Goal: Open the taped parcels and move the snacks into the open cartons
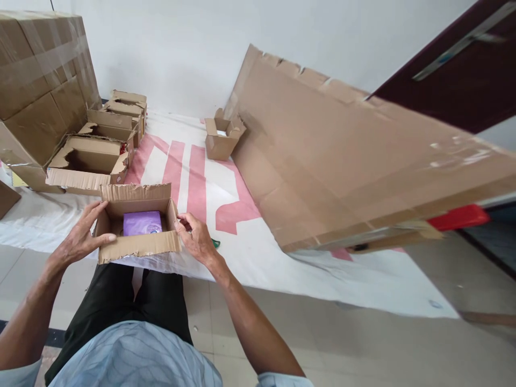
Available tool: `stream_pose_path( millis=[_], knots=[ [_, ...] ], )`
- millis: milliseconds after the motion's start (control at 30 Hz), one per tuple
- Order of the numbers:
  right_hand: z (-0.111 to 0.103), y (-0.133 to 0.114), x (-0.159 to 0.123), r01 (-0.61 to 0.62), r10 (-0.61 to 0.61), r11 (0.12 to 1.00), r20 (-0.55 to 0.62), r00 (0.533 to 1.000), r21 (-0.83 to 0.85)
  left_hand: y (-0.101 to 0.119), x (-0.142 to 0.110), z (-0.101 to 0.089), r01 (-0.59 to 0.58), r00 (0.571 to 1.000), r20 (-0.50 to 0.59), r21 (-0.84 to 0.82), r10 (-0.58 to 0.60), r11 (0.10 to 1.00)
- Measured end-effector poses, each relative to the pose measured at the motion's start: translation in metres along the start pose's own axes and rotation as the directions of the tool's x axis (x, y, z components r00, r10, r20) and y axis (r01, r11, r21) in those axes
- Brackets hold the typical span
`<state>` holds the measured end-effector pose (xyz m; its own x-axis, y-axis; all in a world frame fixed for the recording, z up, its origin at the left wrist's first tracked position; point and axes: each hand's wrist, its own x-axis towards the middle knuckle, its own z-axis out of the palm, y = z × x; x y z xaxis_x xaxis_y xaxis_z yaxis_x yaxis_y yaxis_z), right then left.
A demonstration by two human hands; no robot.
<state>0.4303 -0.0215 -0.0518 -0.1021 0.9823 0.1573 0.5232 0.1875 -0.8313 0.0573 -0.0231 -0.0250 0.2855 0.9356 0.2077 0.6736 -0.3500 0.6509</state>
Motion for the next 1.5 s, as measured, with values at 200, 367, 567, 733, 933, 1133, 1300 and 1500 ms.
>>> stream_pose_path(
  millis=[200, 367, 567, 733, 933, 1133, 1300, 1500],
  knots=[
    [-0.018, -0.018, 0.008, 0.201, -0.210, 0.933, 0.001, 0.978, -0.298, -0.010, 0.010, -0.001, -0.005, 0.996, 0.085, -0.043, 0.008, 0.999],
    [-0.018, -0.064, 0.026, 0.441, -0.372, 0.755, 0.237, 0.898, -0.486, -0.010, 0.009, 0.004, 0.000, 0.998, 0.062, -0.058, 0.003, 0.998],
    [-0.007, -0.103, 0.052, 0.386, 0.010, 0.699, 0.548, 0.837, -0.602, -0.012, 0.006, 0.008, 0.011, 0.998, 0.058, -0.094, -0.005, 0.995],
    [0.004, -0.112, 0.072, 0.379, 0.155, 0.638, 0.594, 0.789, -0.670, -0.014, 0.003, 0.014, -0.002, 0.999, 0.039, -0.108, 0.006, 0.994],
    [0.019, -0.101, 0.081, 0.381, 0.227, 0.662, 0.658, 0.718, -0.645, -0.013, 0.001, 0.018, -0.016, 0.998, 0.059, -0.159, 0.026, 0.987],
    [0.015, -0.089, 0.072, 0.278, 0.191, 0.768, 0.621, 0.760, -0.577, -0.012, -0.001, 0.022, -0.034, 0.997, 0.058, -0.180, 0.045, 0.983],
    [0.013, -0.088, 0.066, 0.194, 0.196, 0.818, 0.579, 0.791, -0.541, -0.012, -0.001, 0.023, -0.030, 0.998, 0.055, -0.182, 0.041, 0.983],
    [0.014, -0.087, 0.067, 0.178, 0.184, 0.837, 0.572, 0.800, -0.517, -0.012, -0.001, 0.021, -0.031, 0.998, 0.056, -0.168, 0.041, 0.985]
  ],
)
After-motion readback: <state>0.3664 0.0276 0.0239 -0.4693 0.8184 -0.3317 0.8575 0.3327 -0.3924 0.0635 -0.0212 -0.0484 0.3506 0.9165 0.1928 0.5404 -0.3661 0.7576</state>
